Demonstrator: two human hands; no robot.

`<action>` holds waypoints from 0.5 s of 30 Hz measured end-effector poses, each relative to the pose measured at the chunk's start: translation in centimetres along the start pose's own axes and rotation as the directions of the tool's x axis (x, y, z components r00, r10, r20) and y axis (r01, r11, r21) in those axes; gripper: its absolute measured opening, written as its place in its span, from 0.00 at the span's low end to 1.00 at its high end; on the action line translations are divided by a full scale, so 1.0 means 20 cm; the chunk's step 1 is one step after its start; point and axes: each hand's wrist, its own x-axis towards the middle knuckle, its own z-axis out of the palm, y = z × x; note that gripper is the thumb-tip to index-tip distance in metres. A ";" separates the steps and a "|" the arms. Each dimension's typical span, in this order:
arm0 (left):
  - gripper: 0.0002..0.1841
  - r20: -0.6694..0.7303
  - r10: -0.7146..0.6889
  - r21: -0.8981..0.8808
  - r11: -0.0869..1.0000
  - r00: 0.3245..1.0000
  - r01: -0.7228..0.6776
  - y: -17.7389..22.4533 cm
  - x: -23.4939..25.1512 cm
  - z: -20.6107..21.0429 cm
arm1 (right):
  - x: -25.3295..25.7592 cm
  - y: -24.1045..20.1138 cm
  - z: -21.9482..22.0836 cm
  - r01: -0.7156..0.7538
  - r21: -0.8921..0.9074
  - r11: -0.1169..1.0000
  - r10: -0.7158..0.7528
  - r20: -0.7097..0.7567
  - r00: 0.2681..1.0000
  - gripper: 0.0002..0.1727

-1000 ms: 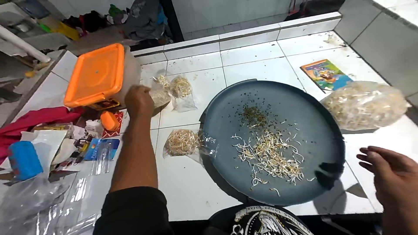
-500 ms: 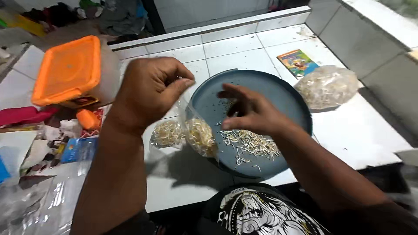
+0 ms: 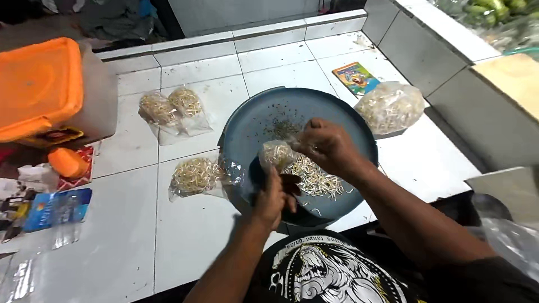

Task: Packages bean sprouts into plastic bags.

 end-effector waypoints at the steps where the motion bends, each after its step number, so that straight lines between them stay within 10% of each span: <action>1: 0.55 0.108 -0.139 -0.114 0.982 0.984 0.151 -0.07 0.04 0.04 | -0.10 0.02 0.03 -0.016 -0.012 1.000 0.016 -0.001 1.000 0.10; 7: 0.52 0.123 -0.248 -0.491 0.826 0.961 0.276 -0.15 0.20 0.24 | -0.63 0.04 0.17 -0.071 -0.097 0.993 0.058 -0.135 0.989 0.11; 11: 0.23 -0.038 -0.201 -0.503 0.850 0.979 0.155 -0.16 0.30 0.32 | -0.77 0.03 0.30 -0.194 -0.076 0.978 0.159 -0.330 0.931 0.11; 15: 0.19 -0.122 -0.067 -0.324 0.946 0.990 0.024 -0.14 0.32 0.31 | -0.77 0.04 0.31 -0.378 -0.126 0.917 0.308 -0.377 0.874 0.11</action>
